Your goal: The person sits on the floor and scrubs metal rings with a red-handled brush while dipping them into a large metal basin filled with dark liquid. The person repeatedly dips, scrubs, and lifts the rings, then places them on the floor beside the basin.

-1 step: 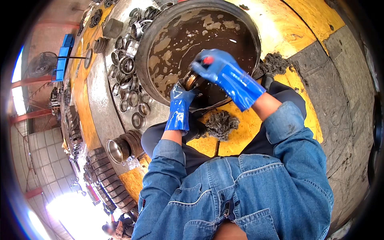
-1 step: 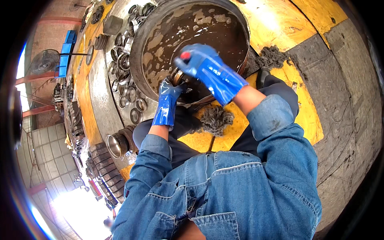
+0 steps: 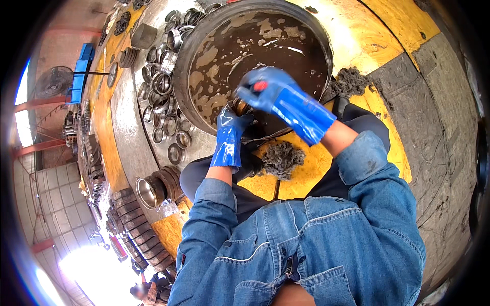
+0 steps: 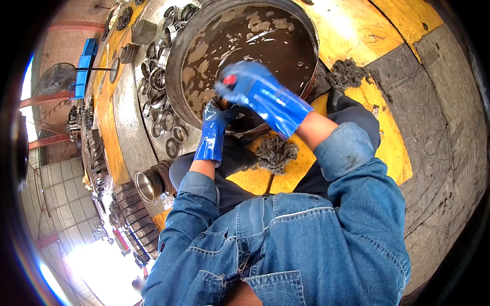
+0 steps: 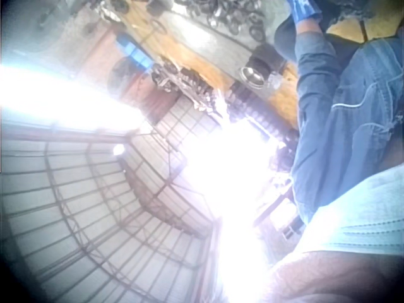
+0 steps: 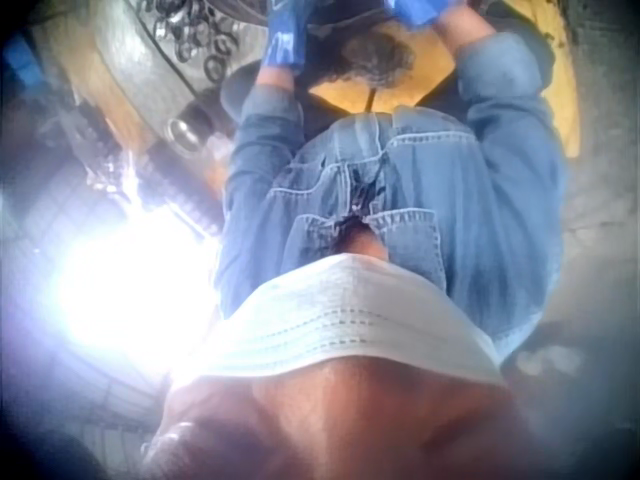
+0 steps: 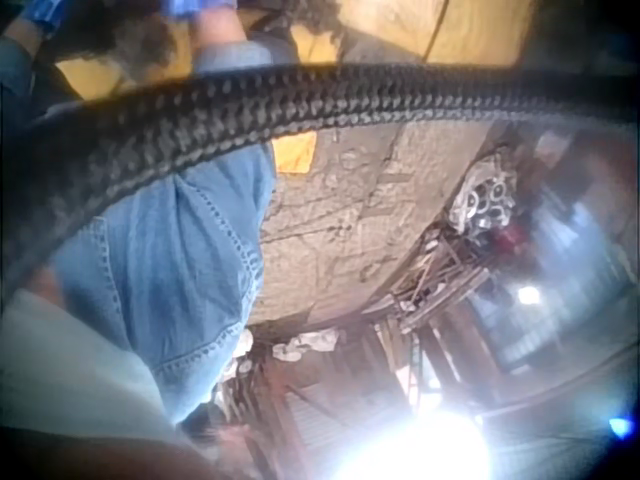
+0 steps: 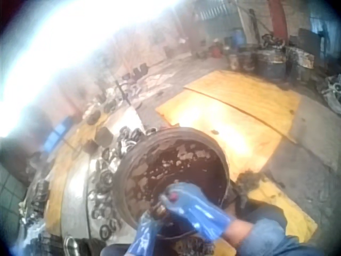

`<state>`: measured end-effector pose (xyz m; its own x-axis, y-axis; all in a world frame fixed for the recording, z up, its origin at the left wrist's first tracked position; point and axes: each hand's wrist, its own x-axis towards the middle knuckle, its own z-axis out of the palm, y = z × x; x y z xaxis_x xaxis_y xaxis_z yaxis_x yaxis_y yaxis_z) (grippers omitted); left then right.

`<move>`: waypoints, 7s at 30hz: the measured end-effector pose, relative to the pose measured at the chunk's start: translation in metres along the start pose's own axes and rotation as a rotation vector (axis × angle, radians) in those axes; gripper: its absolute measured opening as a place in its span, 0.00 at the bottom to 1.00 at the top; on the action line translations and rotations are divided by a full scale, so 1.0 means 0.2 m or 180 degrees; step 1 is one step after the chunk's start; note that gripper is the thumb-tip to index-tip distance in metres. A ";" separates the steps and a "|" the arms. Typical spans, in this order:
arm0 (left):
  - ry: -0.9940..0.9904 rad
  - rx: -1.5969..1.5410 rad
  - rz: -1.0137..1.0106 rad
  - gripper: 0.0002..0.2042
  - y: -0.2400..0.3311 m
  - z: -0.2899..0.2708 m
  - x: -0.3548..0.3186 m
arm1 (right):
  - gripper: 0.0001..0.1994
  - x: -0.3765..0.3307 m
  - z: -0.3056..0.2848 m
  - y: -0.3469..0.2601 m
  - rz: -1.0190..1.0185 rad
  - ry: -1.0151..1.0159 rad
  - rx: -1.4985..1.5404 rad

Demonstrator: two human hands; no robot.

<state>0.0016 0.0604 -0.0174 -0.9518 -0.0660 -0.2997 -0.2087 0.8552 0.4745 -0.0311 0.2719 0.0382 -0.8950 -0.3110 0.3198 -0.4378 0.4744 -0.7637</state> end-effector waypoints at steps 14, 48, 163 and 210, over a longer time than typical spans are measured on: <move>0.0197 -0.0541 -0.0072 0.31 -0.06 0.03 0.02 | 0.17 0.02 -0.01 0.05 -0.0142 -0.0094 0.0058; 0.0355 -0.1810 0.0403 0.27 -0.49 0.23 0.27 | 0.20 0.02 0.11 -0.11 -0.0931 -0.0227 -0.0139; 0.0403 -0.0026 -0.0229 0.32 0.06 -0.01 -0.03 | 0.27 0.16 -0.09 0.21 0.1409 -0.0609 0.1783; 0.0072 -0.0919 -0.0455 0.26 0.06 0.01 -0.04 | 0.18 0.00 -0.05 0.30 0.1263 -0.0373 -0.0467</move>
<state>0.0062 0.0727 -0.0108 -0.9123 -0.1892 -0.3632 -0.3927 0.6554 0.6452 -0.0590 0.3082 -0.0015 -0.9842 -0.1685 -0.0544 -0.0773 0.6854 -0.7241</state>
